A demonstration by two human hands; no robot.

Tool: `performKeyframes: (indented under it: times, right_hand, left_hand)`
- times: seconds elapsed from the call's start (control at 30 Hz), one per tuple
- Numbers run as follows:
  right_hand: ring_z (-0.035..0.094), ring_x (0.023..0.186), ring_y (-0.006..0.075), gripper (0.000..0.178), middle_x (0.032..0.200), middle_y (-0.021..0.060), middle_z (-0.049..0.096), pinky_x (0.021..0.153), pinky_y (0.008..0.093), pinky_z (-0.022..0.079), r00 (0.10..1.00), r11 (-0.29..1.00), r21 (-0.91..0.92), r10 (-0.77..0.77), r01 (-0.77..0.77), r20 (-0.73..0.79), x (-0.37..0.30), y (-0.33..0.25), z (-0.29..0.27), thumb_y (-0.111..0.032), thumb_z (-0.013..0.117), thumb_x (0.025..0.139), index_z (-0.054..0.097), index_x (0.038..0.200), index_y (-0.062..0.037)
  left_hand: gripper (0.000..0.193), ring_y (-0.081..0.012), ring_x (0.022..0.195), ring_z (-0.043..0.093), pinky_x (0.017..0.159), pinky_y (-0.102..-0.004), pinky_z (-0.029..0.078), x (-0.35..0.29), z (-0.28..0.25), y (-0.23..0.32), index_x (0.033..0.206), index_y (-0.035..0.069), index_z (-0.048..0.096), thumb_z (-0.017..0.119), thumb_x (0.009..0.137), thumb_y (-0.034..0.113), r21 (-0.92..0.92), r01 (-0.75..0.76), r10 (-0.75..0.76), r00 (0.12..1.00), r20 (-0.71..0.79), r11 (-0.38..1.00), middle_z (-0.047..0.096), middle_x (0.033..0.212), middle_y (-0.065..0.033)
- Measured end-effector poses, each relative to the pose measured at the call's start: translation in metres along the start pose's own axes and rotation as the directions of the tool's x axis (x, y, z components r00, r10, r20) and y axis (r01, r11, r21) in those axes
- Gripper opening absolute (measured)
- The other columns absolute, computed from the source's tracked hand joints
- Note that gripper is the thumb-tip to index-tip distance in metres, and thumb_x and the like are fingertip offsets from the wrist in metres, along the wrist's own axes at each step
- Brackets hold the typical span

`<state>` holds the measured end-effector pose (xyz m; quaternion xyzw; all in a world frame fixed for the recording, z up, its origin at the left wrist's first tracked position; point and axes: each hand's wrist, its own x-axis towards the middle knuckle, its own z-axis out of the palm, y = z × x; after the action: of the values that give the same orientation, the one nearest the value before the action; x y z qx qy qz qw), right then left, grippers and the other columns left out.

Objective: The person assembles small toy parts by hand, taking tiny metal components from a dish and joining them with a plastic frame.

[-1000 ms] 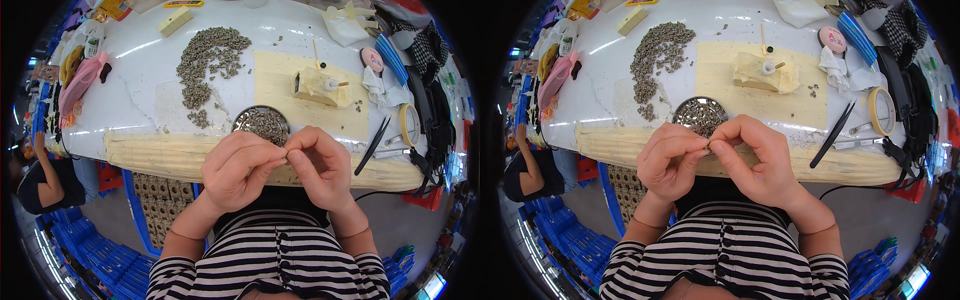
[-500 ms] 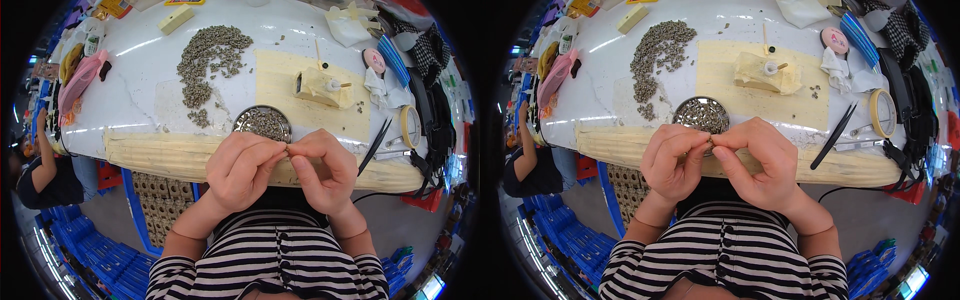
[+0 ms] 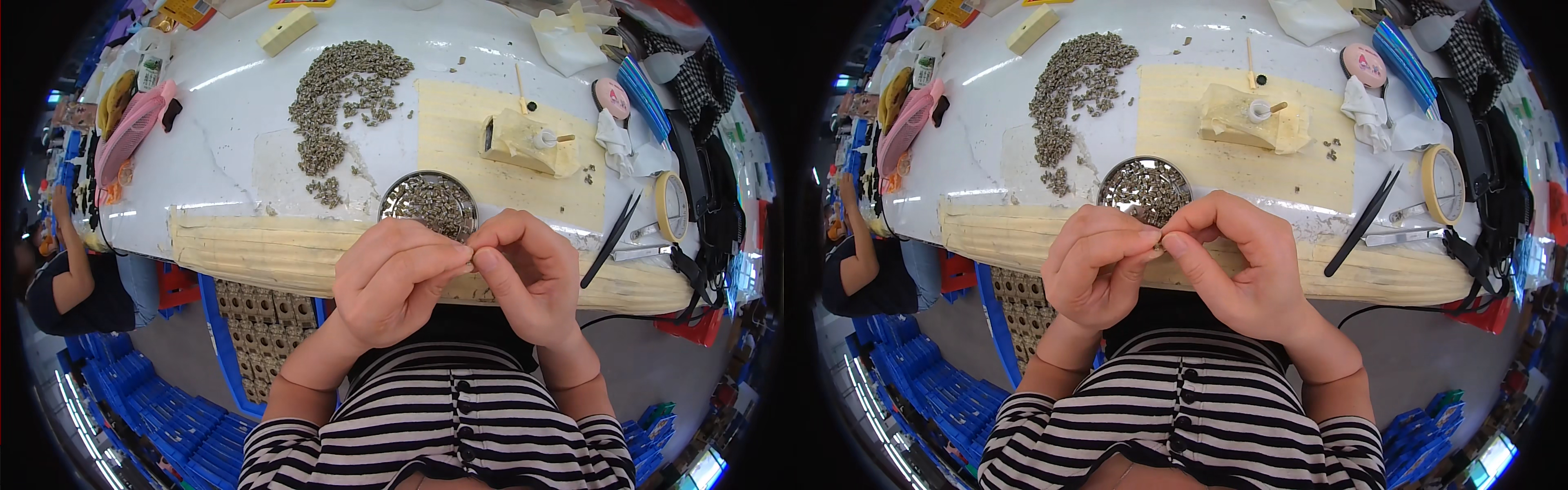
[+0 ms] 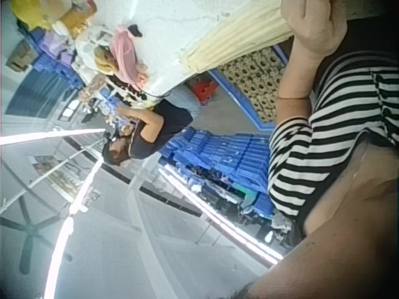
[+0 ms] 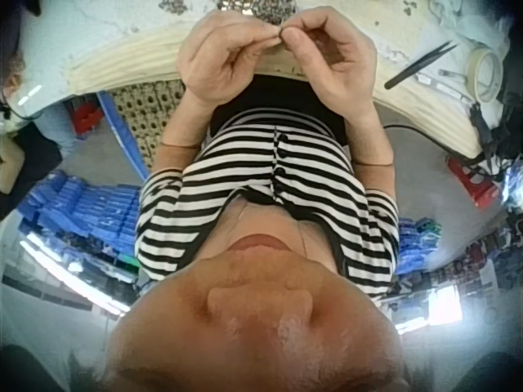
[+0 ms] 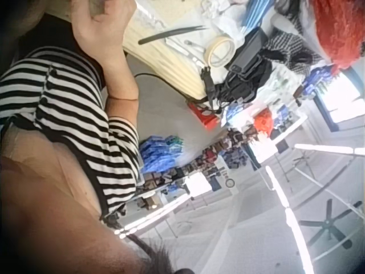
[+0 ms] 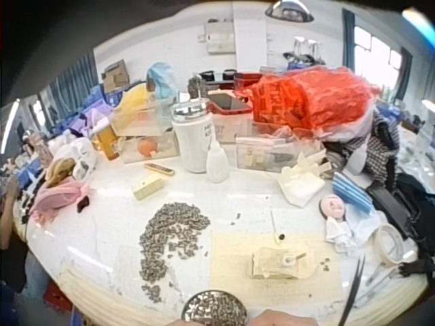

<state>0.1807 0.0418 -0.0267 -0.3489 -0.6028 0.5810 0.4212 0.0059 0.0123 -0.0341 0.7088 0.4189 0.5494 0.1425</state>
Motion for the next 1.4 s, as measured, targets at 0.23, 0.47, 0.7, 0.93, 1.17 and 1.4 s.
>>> performKeyframes:
  times: [0.23,0.47,0.7,0.93,1.17,1.4]
  right_hand:
    - [0.058,0.072,0.0108,0.005,0.081,0.0055,0.065,0.068,0.0235,0.047,1.000,1.000,-0.006,-0.003,0.003,0.019,0.001,0.000,0.000,-0.004,0.066,0.090,0.065,0.092,0.0011]
    - [0.064,0.072,0.0208,0.011,0.084,0.0108,0.068,0.064,0.0276,0.049,0.961,0.924,-0.281,-0.275,0.259,-0.019,-0.001,0.000,-0.001,0.002,0.072,0.080,0.067,0.090,0.0007]
    - [0.066,0.074,0.0250,0.018,0.086,0.0120,0.070,0.064,0.0309,0.052,0.868,0.732,-0.523,-0.496,0.436,0.029,0.004,-0.002,0.005,0.004,0.075,0.074,0.069,0.091,0.0000]
    - [0.065,0.073,0.0171,0.010,0.085,0.0098,0.069,0.066,0.0258,0.051,0.971,0.942,-0.274,-0.223,0.194,-0.081,0.000,0.002,0.001,0.001,0.073,0.080,0.068,0.088,0.0011]
    - [0.063,0.073,0.0115,0.006,0.082,0.0065,0.068,0.068,0.0238,0.051,0.994,0.992,-0.120,-0.052,0.040,-0.099,-0.002,0.000,0.001,-0.002,0.070,0.086,0.066,0.089,0.0013]
    - [0.063,0.074,0.0099,0.006,0.082,0.0059,0.068,0.070,0.0227,0.051,0.999,0.999,-0.037,-0.004,0.002,-0.040,-0.001,-0.003,-0.005,-0.002,0.070,0.086,0.066,0.089,0.0019]
  left_hand:
    - [0.020,-0.0237,0.071,0.065,0.060,-0.0305,0.052,0.001,-0.001,0.000,0.095,0.001,0.068,0.076,0.077,-0.002,-0.013,0.000,0.000,1.000,0.005,1.000,0.068,0.083,-0.0101]
    - [0.021,-0.0242,0.070,0.065,0.060,-0.0306,0.052,-0.001,0.003,0.001,0.095,0.000,0.068,0.076,0.076,-0.003,0.061,0.014,-0.013,1.000,-0.017,0.998,0.067,0.083,-0.0103]
    - [0.022,-0.0248,0.068,0.063,0.058,-0.0320,0.051,-0.001,0.011,-0.003,0.094,-0.002,0.067,0.075,0.074,-0.006,0.161,-0.006,0.019,0.997,-0.078,0.987,0.066,0.083,-0.0114]
    - [0.019,-0.0221,0.072,0.064,0.062,-0.0288,0.053,-0.003,0.009,-0.002,0.095,0.000,0.068,0.076,0.078,-0.003,0.176,-0.039,0.040,0.999,-0.002,0.984,0.068,0.084,-0.0105]
    - [0.018,-0.0214,0.072,0.064,0.062,-0.0285,0.053,-0.003,0.007,-0.001,0.095,0.000,0.069,0.077,0.078,-0.001,0.146,-0.046,0.045,0.999,0.008,0.988,0.068,0.085,-0.0102]
    - [0.018,-0.0214,0.072,0.064,0.062,-0.0281,0.052,-0.004,0.006,-0.002,0.094,0.000,0.069,0.076,0.078,0.000,0.138,-0.073,0.069,0.997,0.031,0.988,0.068,0.085,-0.0098]
